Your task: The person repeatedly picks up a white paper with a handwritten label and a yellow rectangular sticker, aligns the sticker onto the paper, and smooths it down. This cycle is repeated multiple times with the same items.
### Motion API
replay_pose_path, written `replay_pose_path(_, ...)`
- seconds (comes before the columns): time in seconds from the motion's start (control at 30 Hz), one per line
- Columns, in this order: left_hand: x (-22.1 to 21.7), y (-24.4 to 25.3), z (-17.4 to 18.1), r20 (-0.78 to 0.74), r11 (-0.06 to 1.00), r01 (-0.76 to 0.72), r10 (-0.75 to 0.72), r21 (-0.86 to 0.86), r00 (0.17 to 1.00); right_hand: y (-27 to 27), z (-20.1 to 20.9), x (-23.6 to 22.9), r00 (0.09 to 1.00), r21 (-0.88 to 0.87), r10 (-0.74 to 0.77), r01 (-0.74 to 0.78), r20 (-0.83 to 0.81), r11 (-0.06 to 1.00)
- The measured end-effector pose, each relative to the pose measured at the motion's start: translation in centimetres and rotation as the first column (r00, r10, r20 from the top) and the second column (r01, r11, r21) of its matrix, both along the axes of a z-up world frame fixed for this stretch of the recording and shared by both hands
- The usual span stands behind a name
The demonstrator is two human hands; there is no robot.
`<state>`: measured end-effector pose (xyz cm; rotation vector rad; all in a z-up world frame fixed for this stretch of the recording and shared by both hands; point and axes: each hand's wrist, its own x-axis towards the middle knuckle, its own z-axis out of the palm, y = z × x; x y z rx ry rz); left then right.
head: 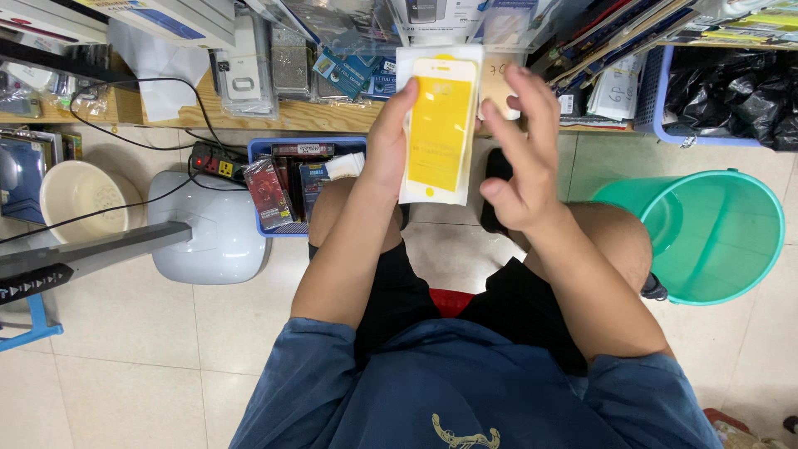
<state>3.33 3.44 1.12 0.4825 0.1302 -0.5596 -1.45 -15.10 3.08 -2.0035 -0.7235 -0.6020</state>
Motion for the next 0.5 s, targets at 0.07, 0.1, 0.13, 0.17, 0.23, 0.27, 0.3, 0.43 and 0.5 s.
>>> replay_pose_path(0.07,-0.4,-0.3,-0.4,0.020,0.977,-0.011,0.007,0.213,1.000,-0.6,-0.5,0.4,0.992,-0.010,-0.058,0.057,-0.113,0.998)
replay_pose_path(0.1,-0.5,-0.6,-0.7,0.020,0.977,-0.009,0.005,0.211,1.000,-0.7,-0.4,0.6,0.992,-0.011,-0.060,0.059,-0.113,0.998)
replay_pose_path(0.13,-0.6,-0.8,-1.1,0.048,0.973,-0.010,-0.002,0.230,0.999,-0.8,-0.3,0.9,0.991,-0.021,-0.073,0.071,-0.111,0.997)
replay_pose_path(0.17,-0.6,-1.1,-1.4,0.077,0.968,-0.011,-0.008,0.249,0.997,-0.9,-0.3,1.1,0.990,-0.031,-0.085,0.082,-0.109,0.996)
replay_pose_path(0.23,-0.6,-1.3,-1.2,0.082,0.969,-0.019,-0.001,0.245,0.997,-0.8,-0.4,1.1,0.987,-0.067,-0.105,0.097,-0.124,0.993)
replay_pose_path(0.27,-0.6,-1.4,-1.0,0.085,0.970,-0.026,0.005,0.243,0.996,-0.7,-0.4,1.0,0.982,-0.102,-0.126,0.112,-0.140,0.988)
replay_pose_path(0.3,-0.6,-1.4,-0.9,0.087,0.970,-0.027,0.006,0.242,0.996,-0.6,-0.4,1.0,0.982,-0.102,-0.125,0.111,-0.139,0.988)
replay_pose_path(0.43,-0.5,-1.5,-1.2,0.041,0.963,-0.069,0.060,0.259,0.997,-0.5,-0.2,0.9,0.989,-0.049,-0.098,0.093,-0.107,0.994)
replay_pose_path(0.5,-0.5,-1.6,-1.0,0.022,0.957,-0.093,0.091,0.275,0.996,-0.6,-0.2,1.0,0.989,-0.053,-0.100,0.094,-0.107,0.994)
